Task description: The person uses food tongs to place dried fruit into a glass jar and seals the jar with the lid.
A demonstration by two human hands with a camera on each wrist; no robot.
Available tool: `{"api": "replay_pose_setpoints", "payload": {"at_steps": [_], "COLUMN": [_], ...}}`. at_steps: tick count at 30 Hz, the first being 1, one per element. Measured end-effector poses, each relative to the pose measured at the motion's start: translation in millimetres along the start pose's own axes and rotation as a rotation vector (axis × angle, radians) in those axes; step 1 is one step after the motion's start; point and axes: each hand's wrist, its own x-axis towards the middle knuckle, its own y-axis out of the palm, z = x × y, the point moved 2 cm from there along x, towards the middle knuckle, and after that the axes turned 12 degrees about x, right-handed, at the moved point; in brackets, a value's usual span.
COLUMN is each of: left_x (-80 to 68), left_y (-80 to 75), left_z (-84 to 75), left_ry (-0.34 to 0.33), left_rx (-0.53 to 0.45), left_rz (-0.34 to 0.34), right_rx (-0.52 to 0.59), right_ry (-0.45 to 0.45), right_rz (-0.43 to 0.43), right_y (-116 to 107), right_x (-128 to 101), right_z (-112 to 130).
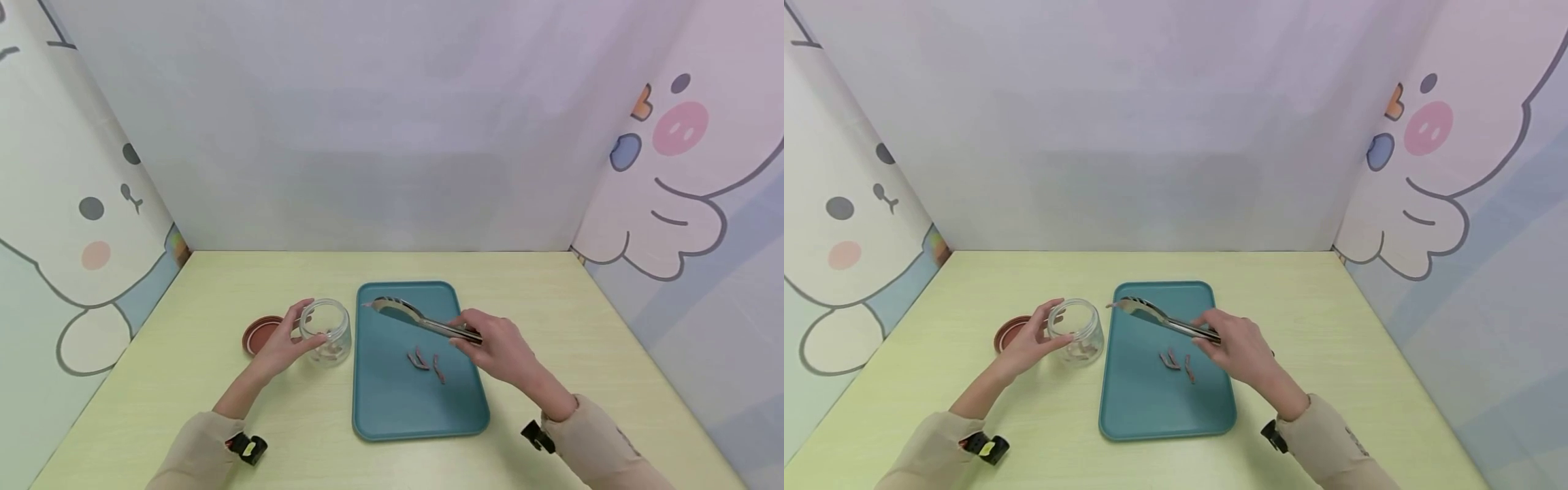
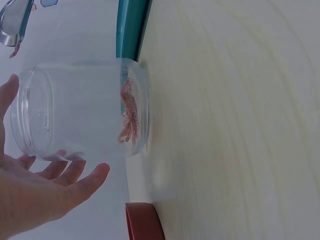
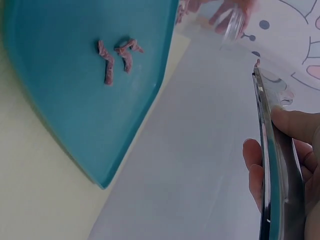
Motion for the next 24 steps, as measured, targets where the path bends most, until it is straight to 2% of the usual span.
{"api": "replay_pose_setpoints", "payload": {"at_steps": [11, 24], "left_x": [-0.7, -0.4], "left_y": [-0.2, -0.4], "left_z": [0.0, -1.2], "left_ry": [-0.003, 0.001], "left_rx": [-0.019, -0.025], "left_rz": [0.005, 0.013], "right_rx": [0.038, 0.030], "right_ry": [0.019, -0.035], "right_rz": [0.082, 0.072], "right_y": [29.1, 44.8], "right_x": [12.0, 32.9], "right_z": [5.3, 19.4]}}
